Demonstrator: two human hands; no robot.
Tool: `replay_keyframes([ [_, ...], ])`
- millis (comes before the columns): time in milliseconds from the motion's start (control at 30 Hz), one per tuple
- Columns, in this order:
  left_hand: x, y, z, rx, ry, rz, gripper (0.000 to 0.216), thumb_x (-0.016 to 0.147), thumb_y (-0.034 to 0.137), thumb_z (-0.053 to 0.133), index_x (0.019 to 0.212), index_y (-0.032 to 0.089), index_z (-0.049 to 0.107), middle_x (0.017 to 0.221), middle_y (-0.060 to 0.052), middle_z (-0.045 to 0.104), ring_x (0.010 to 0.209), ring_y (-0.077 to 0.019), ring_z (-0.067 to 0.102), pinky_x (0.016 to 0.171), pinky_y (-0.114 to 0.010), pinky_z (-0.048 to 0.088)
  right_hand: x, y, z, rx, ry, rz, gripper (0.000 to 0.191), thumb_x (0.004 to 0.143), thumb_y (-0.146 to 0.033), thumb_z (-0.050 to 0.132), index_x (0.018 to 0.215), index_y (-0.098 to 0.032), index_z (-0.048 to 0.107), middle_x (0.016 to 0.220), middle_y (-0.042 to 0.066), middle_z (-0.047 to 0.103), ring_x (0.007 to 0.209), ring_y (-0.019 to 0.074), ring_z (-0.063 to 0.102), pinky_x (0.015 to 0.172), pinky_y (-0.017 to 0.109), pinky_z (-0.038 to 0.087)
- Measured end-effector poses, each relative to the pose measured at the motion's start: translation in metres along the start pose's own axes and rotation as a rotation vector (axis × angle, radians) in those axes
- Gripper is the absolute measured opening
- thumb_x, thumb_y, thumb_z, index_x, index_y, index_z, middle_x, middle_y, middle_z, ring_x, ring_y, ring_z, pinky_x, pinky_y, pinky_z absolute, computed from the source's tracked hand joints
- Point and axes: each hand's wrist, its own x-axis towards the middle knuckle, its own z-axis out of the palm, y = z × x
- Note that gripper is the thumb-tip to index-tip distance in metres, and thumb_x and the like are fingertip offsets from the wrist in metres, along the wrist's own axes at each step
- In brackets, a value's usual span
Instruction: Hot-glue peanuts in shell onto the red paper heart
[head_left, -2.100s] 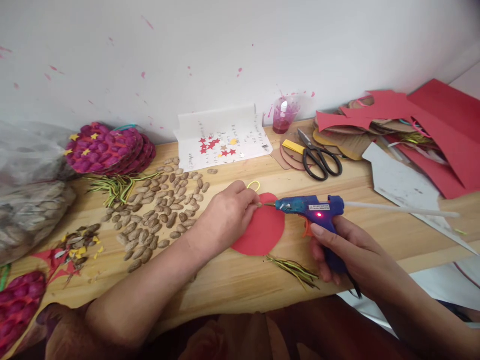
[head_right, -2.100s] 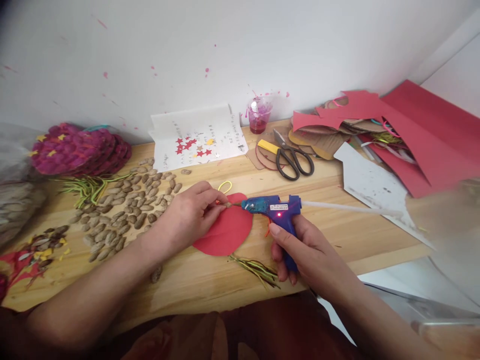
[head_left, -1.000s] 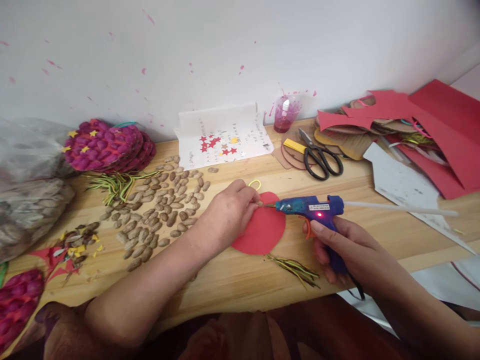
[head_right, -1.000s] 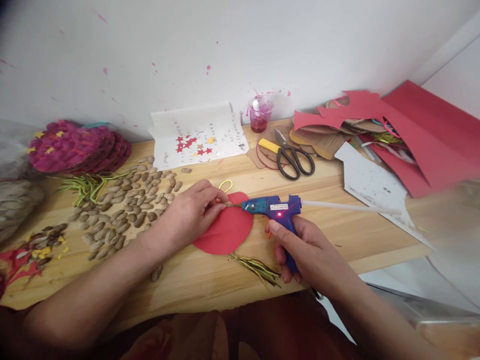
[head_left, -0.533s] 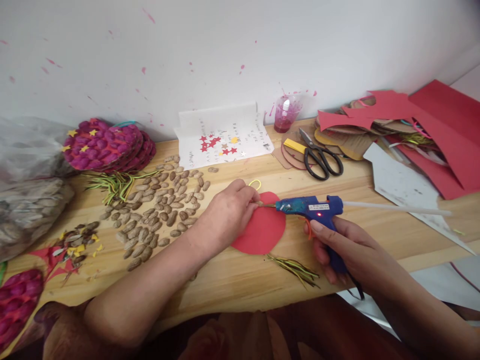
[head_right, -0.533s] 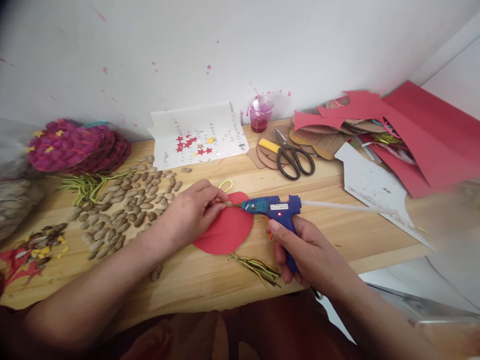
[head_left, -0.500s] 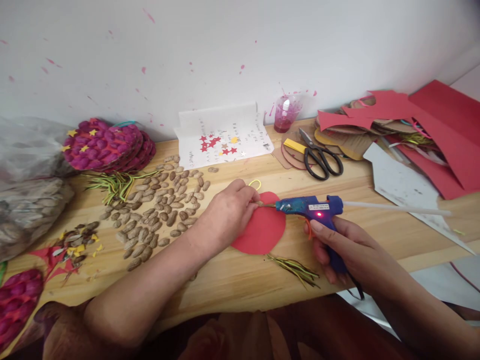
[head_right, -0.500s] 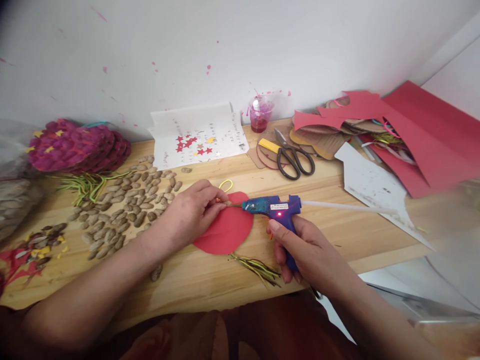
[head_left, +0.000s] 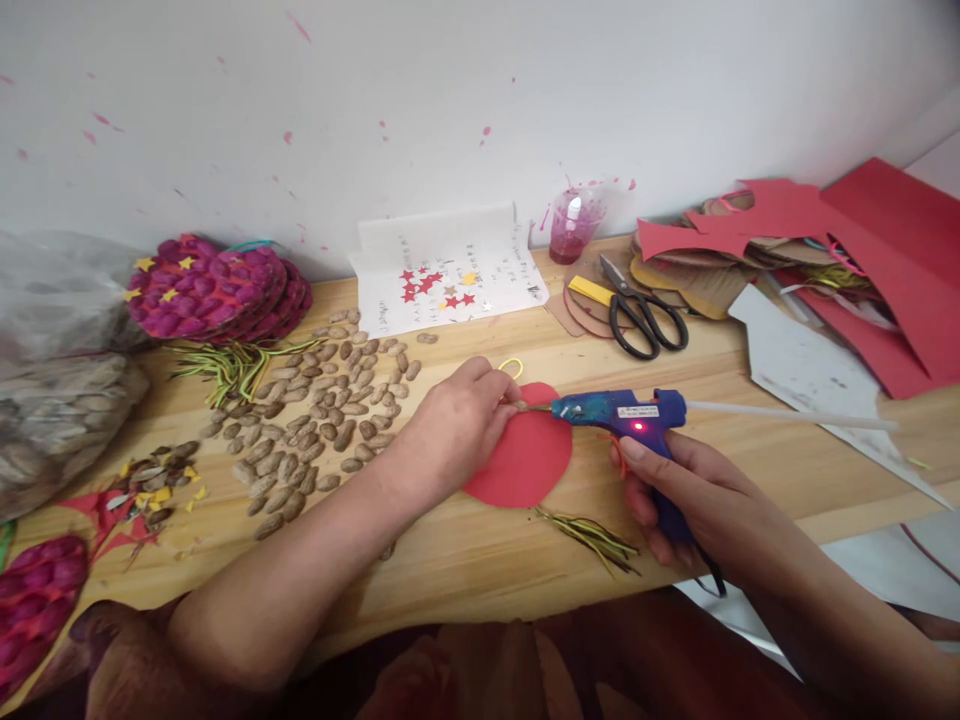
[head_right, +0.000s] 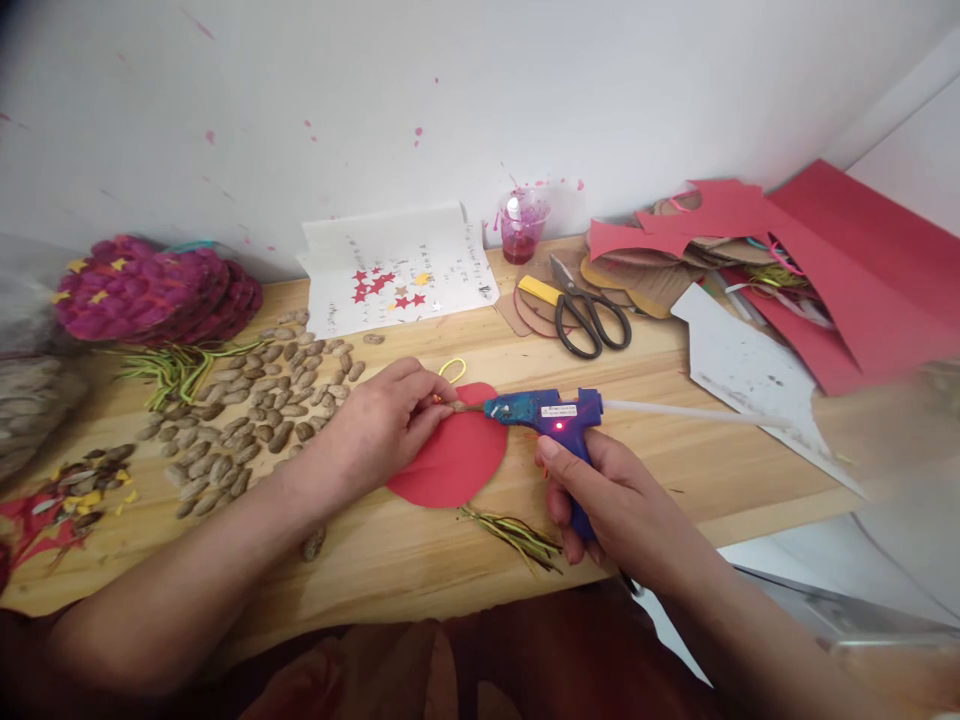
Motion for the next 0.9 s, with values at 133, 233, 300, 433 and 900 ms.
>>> replay_keyframes([
  [133,-0.0008,-0.0009,-0.0005,0.009,0.003,0.003,0.015,0.091,0.007,0.060,0.095,0.017,0.070,0.095,-0.004,0.064,0.082,-0.0158,0.062,0.081,-0.028,0.052,-0.0041,-0.0038,0.0039,-0.015,0.030,-0.002,0.048,0.092,-0.067,0.054,0.078,-0.022,0.047,0.052,-0.005,0.054,0.033,0.0053,0.039,0.037,0.019,0.026],
  [233,-0.0012,-0.0012,-0.0006,0.013,0.000,0.007,0.014,0.090,0.007,0.060,0.095,0.017,0.070,0.094,-0.004,0.064,0.083,-0.0160,0.063,0.081,-0.029,0.052,-0.0038,-0.0036,0.0044,-0.014,0.026,-0.016,0.048,0.091,-0.067,0.056,0.078,-0.022,0.048,0.053,-0.005,0.054,0.036,0.0064,0.043,0.038,0.019,0.026],
  [300,-0.0013,-0.0010,-0.0006,0.013,0.000,0.009,0.015,0.091,0.007,0.060,0.095,0.017,0.069,0.095,-0.004,0.064,0.083,-0.0158,0.063,0.081,-0.028,0.053,-0.0021,-0.0023,0.0036,0.003,0.021,-0.026,0.049,0.089,-0.067,0.059,0.077,-0.022,0.048,0.056,-0.004,0.056,0.037,0.0077,0.047,0.038,0.020,0.026],
  [433,-0.0012,-0.0005,-0.0005,0.018,-0.001,0.014,0.014,0.091,0.007,0.060,0.095,0.017,0.069,0.095,-0.004,0.064,0.083,-0.0159,0.063,0.081,-0.029,0.053,0.0026,0.0004,0.0000,-0.007,-0.012,-0.038,0.052,0.087,-0.070,0.059,0.074,-0.021,0.049,0.056,-0.003,0.055,0.039,0.0094,0.051,0.037,0.020,0.030],
  [900,-0.0005,-0.0016,0.0004,0.019,0.002,0.006,0.011,0.091,0.010,0.062,0.095,0.017,0.069,0.091,-0.003,0.062,0.077,-0.0144,0.060,0.081,-0.028,0.052,-0.0003,-0.0039,0.0043,0.061,0.042,-0.052,0.048,0.087,-0.067,0.061,0.076,-0.021,0.049,0.061,-0.004,0.059,0.038,0.0085,0.051,0.037,0.019,0.031],
])
